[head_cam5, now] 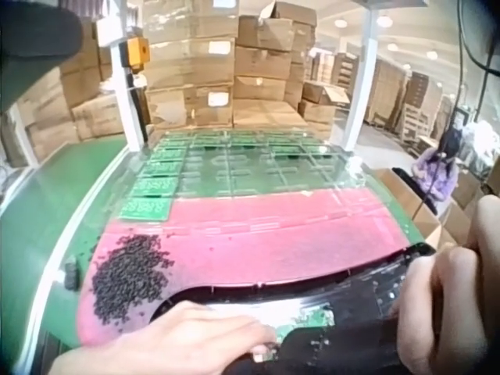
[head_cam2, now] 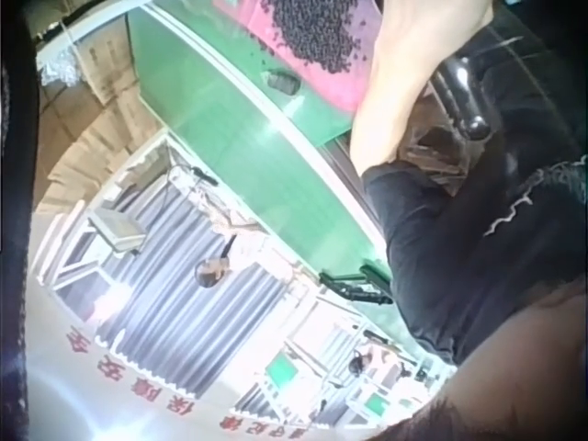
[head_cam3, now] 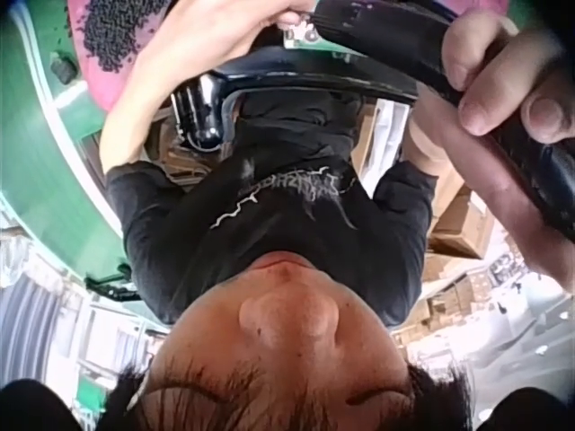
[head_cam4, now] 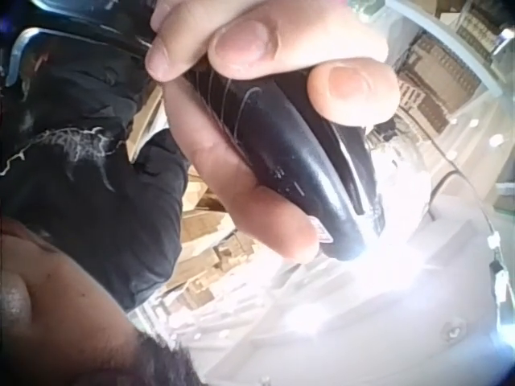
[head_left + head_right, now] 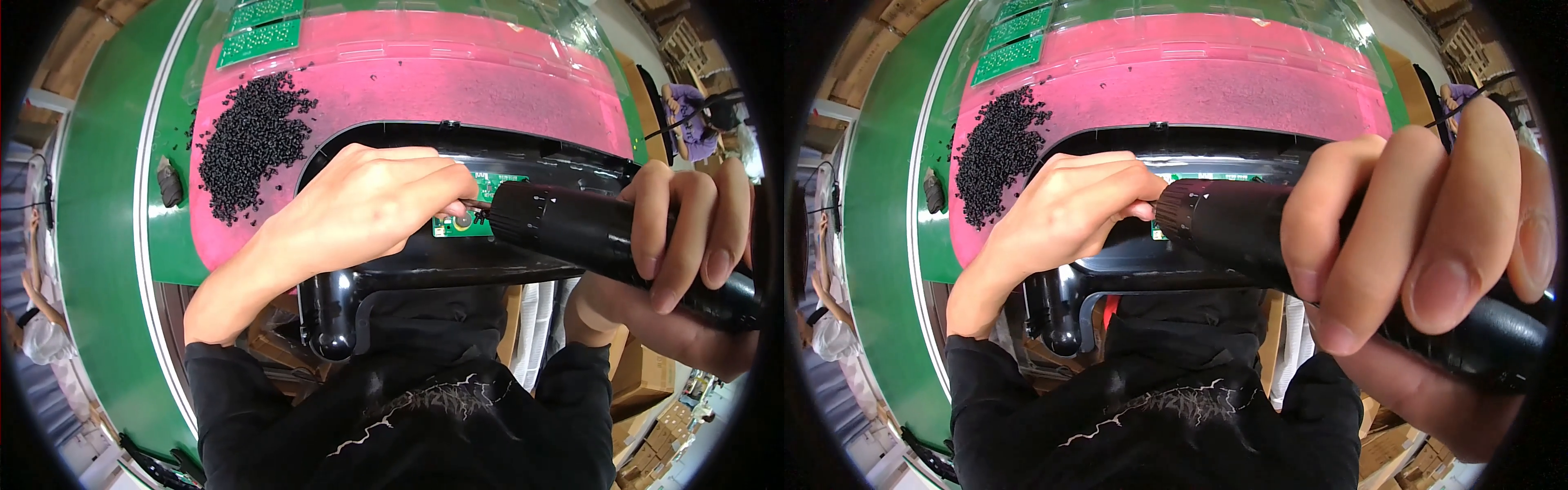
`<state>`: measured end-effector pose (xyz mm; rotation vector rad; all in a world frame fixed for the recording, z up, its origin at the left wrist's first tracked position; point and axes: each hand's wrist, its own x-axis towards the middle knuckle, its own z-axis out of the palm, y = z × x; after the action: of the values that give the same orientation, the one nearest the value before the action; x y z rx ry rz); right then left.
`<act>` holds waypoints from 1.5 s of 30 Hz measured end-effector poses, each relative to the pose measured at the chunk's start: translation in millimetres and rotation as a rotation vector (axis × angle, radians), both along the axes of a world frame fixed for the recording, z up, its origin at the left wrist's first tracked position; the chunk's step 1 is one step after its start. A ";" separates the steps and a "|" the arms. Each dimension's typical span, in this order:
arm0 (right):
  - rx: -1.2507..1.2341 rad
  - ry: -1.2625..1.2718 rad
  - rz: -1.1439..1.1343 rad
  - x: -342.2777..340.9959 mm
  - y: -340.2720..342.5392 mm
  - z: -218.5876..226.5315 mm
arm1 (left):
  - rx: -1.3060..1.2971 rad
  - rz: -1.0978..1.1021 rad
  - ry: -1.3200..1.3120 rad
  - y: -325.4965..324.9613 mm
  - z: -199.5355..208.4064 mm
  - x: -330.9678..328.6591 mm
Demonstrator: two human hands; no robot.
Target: Assembling electronic components by installing circuit boards into plastic housings using an electric screwdriver.
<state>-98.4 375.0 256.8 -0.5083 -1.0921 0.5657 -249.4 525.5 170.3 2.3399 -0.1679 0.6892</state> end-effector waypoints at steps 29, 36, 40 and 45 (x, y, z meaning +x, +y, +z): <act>-0.439 -0.173 -0.068 -4.2 34.8 -23.5 | -0.159 0.333 0.129 0.9 14.3 -7.0; -0.379 -0.202 0.125 1.5 49.8 -32.0 | -0.180 0.232 0.130 4.4 1.7 -3.9; -0.476 -0.269 -0.053 -6.4 46.2 -26.8 | -0.204 0.208 0.176 3.5 0.2 -5.4; -0.242 0.002 0.024 -2.6 25.7 -23.5 | -0.012 0.148 0.257 5.7 1.7 -8.0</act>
<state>-101.1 400.7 233.3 -0.7056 -1.0337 0.7239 -257.4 531.3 172.0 2.4210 0.1244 0.4508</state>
